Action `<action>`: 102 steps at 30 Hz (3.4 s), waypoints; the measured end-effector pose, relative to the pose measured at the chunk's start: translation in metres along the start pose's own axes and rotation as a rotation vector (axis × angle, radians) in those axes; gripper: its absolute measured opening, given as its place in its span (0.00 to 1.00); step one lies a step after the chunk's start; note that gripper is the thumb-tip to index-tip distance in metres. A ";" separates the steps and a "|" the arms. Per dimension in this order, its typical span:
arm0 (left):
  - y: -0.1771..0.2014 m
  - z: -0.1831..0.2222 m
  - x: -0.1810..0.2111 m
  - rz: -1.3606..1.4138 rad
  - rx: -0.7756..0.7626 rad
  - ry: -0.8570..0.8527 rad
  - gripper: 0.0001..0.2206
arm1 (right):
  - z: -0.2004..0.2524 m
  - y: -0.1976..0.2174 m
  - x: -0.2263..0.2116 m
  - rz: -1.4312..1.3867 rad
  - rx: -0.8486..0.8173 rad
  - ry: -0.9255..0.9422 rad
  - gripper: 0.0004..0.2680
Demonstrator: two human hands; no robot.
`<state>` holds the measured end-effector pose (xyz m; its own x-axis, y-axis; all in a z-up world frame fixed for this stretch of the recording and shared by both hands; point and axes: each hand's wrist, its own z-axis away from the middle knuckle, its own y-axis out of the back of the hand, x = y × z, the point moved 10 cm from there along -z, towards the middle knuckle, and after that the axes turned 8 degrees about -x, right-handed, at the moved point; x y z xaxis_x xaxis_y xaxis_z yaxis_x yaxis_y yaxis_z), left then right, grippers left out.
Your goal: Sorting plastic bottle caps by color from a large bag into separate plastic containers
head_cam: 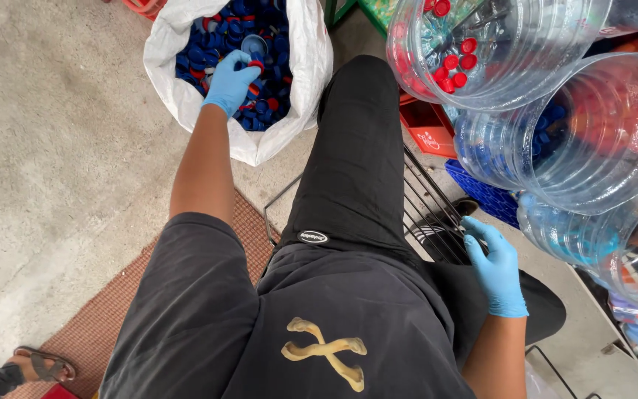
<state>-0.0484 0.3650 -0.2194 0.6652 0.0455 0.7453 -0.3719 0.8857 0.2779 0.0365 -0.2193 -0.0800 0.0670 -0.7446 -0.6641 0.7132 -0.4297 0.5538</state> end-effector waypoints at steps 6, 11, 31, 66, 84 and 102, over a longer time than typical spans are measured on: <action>0.014 0.008 0.014 0.061 -0.007 -0.089 0.05 | -0.001 0.004 -0.003 0.020 0.029 0.068 0.13; 0.020 0.009 0.010 0.174 -0.002 -0.112 0.07 | 0.001 0.006 -0.004 0.019 0.027 0.114 0.14; 0.017 0.043 0.036 0.724 -0.098 -0.194 0.05 | -0.023 0.016 -0.105 0.016 0.040 0.411 0.12; -0.416 0.216 0.233 0.787 -1.112 -0.215 0.05 | 0.032 0.132 -0.111 -0.243 0.836 0.440 0.10; -0.466 0.228 0.265 1.025 -1.447 -0.009 0.03 | 0.048 0.234 -0.091 0.501 0.967 0.289 0.10; -0.462 0.238 0.241 0.987 -1.099 0.176 0.08 | -0.034 0.128 -0.005 -0.863 0.521 0.206 0.09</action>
<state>0.1292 -0.1430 -0.0240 0.5398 0.8030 0.2524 -0.0986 0.3581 -0.9284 0.1516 -0.2534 -0.0232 -0.1717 0.0040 -0.9851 0.1870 -0.9817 -0.0366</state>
